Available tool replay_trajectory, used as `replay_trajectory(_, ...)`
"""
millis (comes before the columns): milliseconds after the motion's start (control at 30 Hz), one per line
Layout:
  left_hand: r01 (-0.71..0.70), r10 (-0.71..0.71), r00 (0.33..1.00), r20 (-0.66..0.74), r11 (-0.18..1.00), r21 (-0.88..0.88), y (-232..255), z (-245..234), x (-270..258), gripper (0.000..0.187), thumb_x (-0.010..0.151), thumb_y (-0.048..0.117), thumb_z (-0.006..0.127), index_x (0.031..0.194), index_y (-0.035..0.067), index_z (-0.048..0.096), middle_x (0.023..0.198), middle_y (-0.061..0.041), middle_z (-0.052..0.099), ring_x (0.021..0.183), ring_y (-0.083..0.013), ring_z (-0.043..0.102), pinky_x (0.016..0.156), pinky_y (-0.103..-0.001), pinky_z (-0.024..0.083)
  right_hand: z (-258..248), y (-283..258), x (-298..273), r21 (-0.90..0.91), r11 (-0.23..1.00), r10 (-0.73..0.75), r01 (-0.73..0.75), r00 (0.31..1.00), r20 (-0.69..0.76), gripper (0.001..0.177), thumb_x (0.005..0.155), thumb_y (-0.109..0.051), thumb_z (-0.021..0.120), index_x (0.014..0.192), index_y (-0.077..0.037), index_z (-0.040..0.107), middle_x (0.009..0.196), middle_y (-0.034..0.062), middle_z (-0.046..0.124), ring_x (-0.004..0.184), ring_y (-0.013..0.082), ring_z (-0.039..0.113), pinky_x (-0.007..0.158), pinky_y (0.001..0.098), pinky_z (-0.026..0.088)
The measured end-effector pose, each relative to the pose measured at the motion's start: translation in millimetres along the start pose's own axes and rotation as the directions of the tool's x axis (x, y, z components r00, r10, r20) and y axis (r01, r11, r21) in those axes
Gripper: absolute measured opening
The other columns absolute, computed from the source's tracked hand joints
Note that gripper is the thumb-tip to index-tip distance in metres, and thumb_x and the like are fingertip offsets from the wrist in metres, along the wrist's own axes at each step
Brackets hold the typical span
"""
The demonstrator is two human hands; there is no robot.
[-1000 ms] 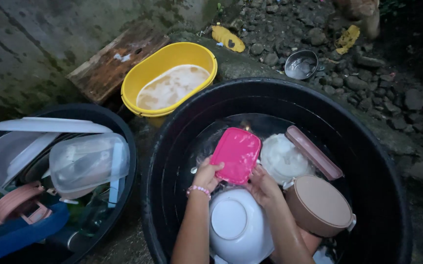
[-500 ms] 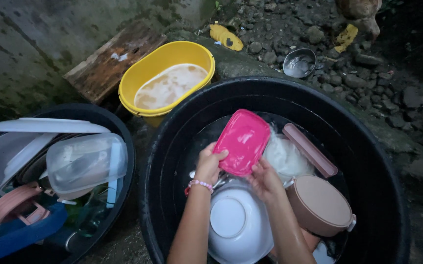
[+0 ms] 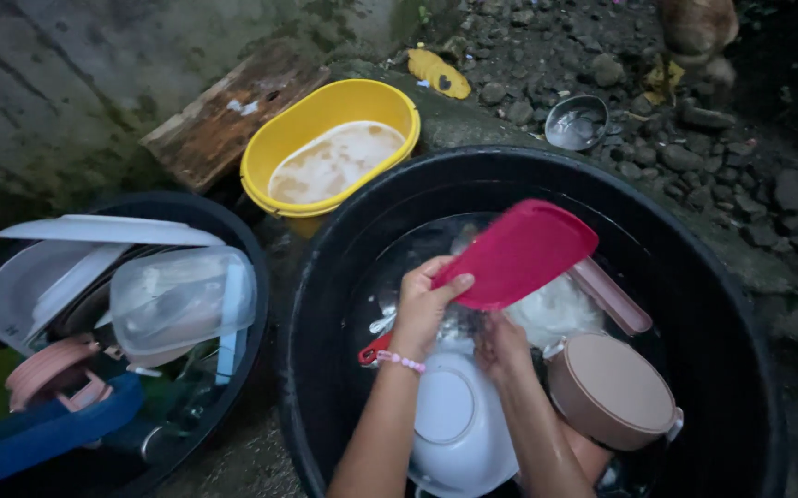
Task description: Washing various dishes and utensils in plastic basins outdoors.
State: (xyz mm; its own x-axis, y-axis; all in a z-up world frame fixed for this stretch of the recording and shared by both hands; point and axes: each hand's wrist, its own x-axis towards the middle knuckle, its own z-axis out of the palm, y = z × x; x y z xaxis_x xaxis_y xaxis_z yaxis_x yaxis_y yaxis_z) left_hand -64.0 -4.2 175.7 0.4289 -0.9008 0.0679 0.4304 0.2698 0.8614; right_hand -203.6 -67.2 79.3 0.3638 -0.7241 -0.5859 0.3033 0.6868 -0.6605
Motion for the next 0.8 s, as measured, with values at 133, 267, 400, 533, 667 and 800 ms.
replay_trajectory(133,-0.018,0.019,1.0,-0.004,0.996,0.085,13.2,0.8,-3.3,0.023,0.089,-0.007,0.074,0.111,-0.001,0.077,0.107,-0.011,0.076,0.096,-0.0152,0.069,0.089,-0.029,0.055,-10.5,13.2,31.0,0.02,0.992,-0.121,0.121,0.992,-0.02,0.019,0.093,-0.012,0.064,0.078,-0.016,0.054,0.057,-0.0042,0.041,0.043,0.0113,0.039,0.039,0.0313,0.029)
replay_trajectory(267,-0.214,0.23,0.972,-0.045,0.949,0.23,30.1,-0.6,-5.6,0.033,0.075,-0.013,0.067,0.101,0.002,0.08,0.127,-0.003,0.071,0.115,-0.0153,0.069,0.096,-0.028,0.055,-4.4,7.7,11.0,-0.257,0.957,-0.156,0.138,0.986,-0.052,0.011,0.083,-0.006,0.061,0.076,-0.012,0.056,0.057,-0.003,0.044,0.045,0.0122,0.036,0.039,0.0305,0.025)
replay_trajectory(400,-0.282,0.425,0.897,-0.123,0.763,0.582,1.8,-28.5,4.6,0.037,0.078,-0.017,0.063,0.106,-0.001,0.082,0.119,-0.015,0.078,0.114,-0.0196,0.072,0.097,-0.029,0.056,13.6,-0.9,-13.2,-0.225,0.954,-0.173,0.198,0.977,0.126,0.016,0.078,-0.002,0.062,0.081,-0.017,0.059,0.068,-0.0046,0.06,0.058,0.0078,0.051,0.048,0.0247,0.035)
replay_trajectory(533,-0.118,0.175,0.813,-0.556,0.984,0.137,28.6,-12.1,-1.6,0.027,0.093,-0.004,0.069,0.12,-0.004,0.073,0.109,-0.022,0.073,0.086,-0.0246,0.069,0.073,-0.031,0.059,19.4,-0.1,-15.4,-0.275,0.943,-0.138,0.186,0.973,0.187,0.006,0.084,-0.013,0.07,0.085,-0.013,0.064,0.08,-0.0033,0.071,0.072,0.0065,0.062,0.063,0.0246,0.048)
replay_trajectory(667,-0.301,0.129,0.763,-0.633,0.938,-0.171,73.5,-19.9,-16.0,0.029,0.099,0.009,0.059,0.123,-0.007,0.064,0.107,-0.013,0.068,0.084,-0.0205,0.07,0.07,-0.036,0.066,31.2,-1.0,-21.4,-0.464,0.834,-0.262,0.3,0.954,0.146,0.018,0.089,-0.023,0.075,0.085,-0.005,0.074,0.08,0.0062,0.074,0.071,0.0137,0.067,0.066,0.029,0.051)
replay_trajectory(800,-0.563,0.339,0.595,-0.728,0.823,-0.076,129.8,-38.1,-55.0,0.03,0.103,0.015,0.054,0.125,-0.005,0.061,0.11,-0.015,0.068,0.087,-0.0217,0.07,0.07,-0.04,0.067,54.1,12.4,-25.1,-0.502,0.665,-0.464,0.553,0.832,0.303,0.038,0.1,-0.031,0.067,0.078,-0.001,0.074,0.075,0.0096,0.074,0.069,0.014,0.065,0.065,0.0303,0.049)
